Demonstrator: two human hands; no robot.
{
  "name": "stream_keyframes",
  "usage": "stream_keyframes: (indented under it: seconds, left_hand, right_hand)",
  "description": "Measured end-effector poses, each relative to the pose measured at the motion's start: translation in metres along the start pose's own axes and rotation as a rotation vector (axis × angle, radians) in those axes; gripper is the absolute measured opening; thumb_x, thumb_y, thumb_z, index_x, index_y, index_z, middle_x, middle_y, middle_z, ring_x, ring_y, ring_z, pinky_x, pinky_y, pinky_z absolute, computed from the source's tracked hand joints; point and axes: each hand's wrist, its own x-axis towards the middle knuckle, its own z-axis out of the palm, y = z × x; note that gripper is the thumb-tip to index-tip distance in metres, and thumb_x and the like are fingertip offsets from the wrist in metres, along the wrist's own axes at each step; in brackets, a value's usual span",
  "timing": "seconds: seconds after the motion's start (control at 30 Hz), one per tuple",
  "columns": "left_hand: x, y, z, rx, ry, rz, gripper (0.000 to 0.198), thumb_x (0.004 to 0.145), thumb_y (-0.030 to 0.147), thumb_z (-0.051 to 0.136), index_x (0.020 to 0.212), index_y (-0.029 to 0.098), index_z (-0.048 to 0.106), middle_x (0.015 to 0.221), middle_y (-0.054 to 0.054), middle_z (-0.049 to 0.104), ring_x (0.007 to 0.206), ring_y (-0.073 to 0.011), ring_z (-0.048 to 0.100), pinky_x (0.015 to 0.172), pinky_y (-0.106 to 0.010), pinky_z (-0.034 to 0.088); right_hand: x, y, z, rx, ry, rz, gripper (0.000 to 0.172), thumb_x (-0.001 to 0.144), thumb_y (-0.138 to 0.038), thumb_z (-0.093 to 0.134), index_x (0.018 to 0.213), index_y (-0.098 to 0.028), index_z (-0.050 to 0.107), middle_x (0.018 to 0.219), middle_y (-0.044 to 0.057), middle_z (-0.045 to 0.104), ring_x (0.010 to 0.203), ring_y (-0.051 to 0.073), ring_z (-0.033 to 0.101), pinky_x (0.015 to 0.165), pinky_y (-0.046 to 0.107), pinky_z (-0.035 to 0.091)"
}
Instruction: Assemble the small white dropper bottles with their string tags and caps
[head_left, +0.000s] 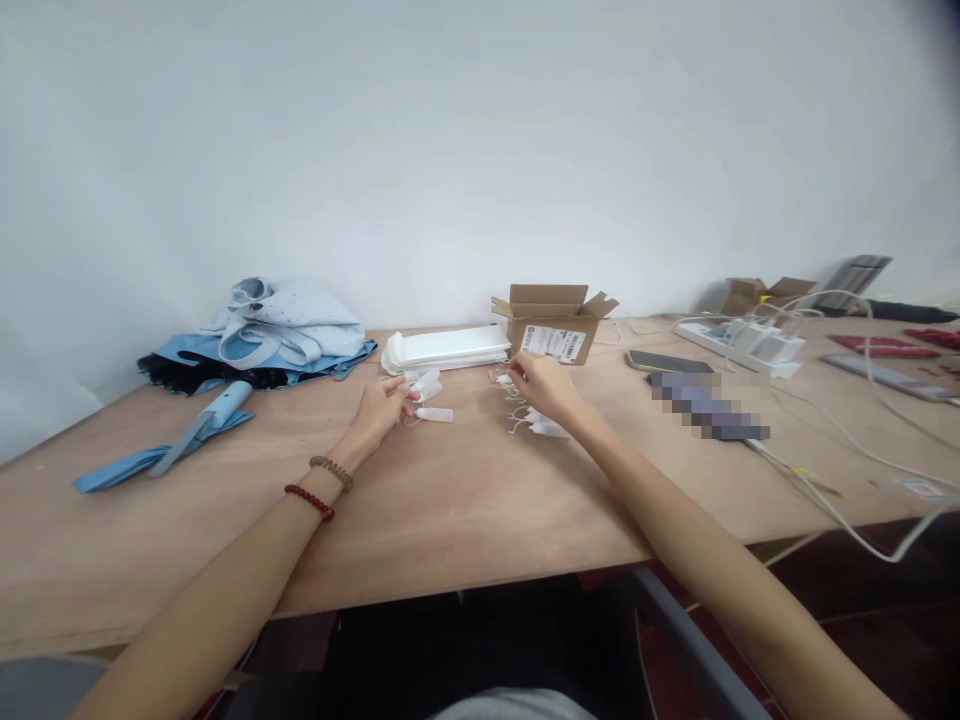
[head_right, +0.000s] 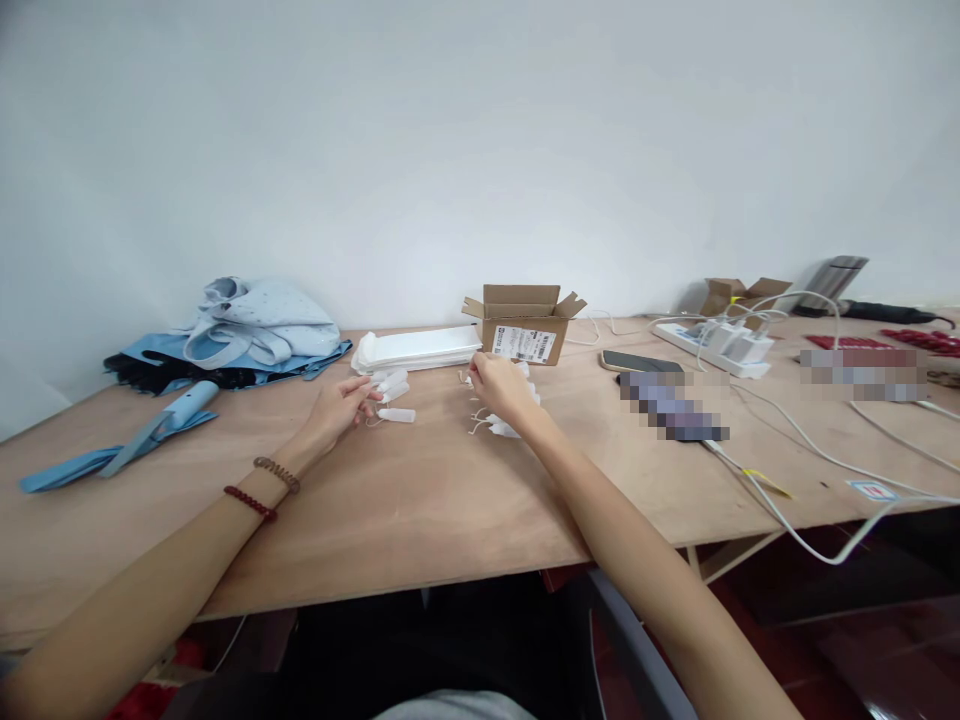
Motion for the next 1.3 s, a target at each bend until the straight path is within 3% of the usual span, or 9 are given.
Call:
stream_keyframes:
  seconds: [0.1, 0.5, 0.7, 0.9, 1.17, 1.3]
  left_hand:
    - [0.000, 0.002, 0.002, -0.012, 0.019, 0.000, 0.055, 0.078, 0.016, 0.052, 0.131, 0.004, 0.045, 0.093, -0.013, 0.070, 0.045, -0.0077, 0.052, 0.038, -0.018, 0.032]
    - [0.001, 0.000, 0.000, 0.066, 0.081, 0.090, 0.039, 0.070, 0.019, 0.054, 0.108, 0.008, 0.058, 0.082, -0.009, 0.069, 0.047, -0.0091, 0.053, 0.043, -0.019, 0.038]
    - [0.001, -0.003, 0.000, 0.079, 0.106, 0.115, 0.033, 0.069, 0.019, 0.058, 0.101, 0.011, 0.061, 0.078, -0.007, 0.070, 0.047, -0.0104, 0.055, 0.046, -0.021, 0.040]
    - [0.000, -0.001, 0.001, 0.065, 0.112, 0.096, 0.031, 0.069, 0.019, 0.060, 0.099, 0.011, 0.061, 0.076, -0.006, 0.069, 0.045, -0.0095, 0.054, 0.045, -0.021, 0.039]
    - [0.001, -0.004, -0.001, 0.067, 0.073, 0.116, 0.035, 0.068, 0.020, 0.058, 0.102, 0.011, 0.060, 0.077, -0.007, 0.069, 0.046, -0.0102, 0.055, 0.044, -0.020, 0.039]
    - [0.001, -0.004, -0.001, 0.066, 0.079, 0.127, 0.034, 0.067, 0.019, 0.057, 0.100, 0.011, 0.060, 0.075, -0.007, 0.069, 0.045, -0.0102, 0.054, 0.044, -0.021, 0.039]
  right_hand:
    - [0.001, 0.002, 0.000, -0.018, -0.010, 0.012, 0.016, 0.089, -0.019, 0.044, 0.087, -0.017, 0.059, 0.092, 0.007, 0.067, 0.081, 0.018, 0.058, 0.063, 0.025, 0.032]
    - [0.003, 0.017, -0.010, -0.027, 0.025, 0.080, 0.018, 0.086, -0.016, 0.044, 0.087, -0.018, 0.062, 0.094, 0.008, 0.067, 0.082, 0.019, 0.057, 0.059, 0.026, 0.030]
    - [0.007, 0.025, -0.015, 0.077, 0.050, 0.096, 0.013, 0.076, -0.015, 0.050, 0.080, -0.016, 0.063, 0.081, 0.005, 0.067, 0.072, 0.016, 0.056, 0.061, 0.024, 0.033]
    - [0.007, 0.031, -0.018, 0.066, -0.101, 0.080, 0.011, 0.068, -0.013, 0.051, 0.071, -0.016, 0.062, 0.071, 0.004, 0.064, 0.066, 0.014, 0.054, 0.055, 0.023, 0.032]
    - [0.002, 0.028, -0.023, 0.003, -0.332, 0.059, 0.014, 0.066, -0.010, 0.055, 0.072, -0.017, 0.066, 0.078, 0.006, 0.066, 0.069, 0.016, 0.056, 0.057, 0.023, 0.034]
    - [-0.002, 0.023, -0.027, -0.036, -0.368, 0.094, 0.016, 0.065, -0.009, 0.058, 0.076, -0.018, 0.066, 0.079, 0.007, 0.065, 0.068, 0.017, 0.057, 0.057, 0.024, 0.035]
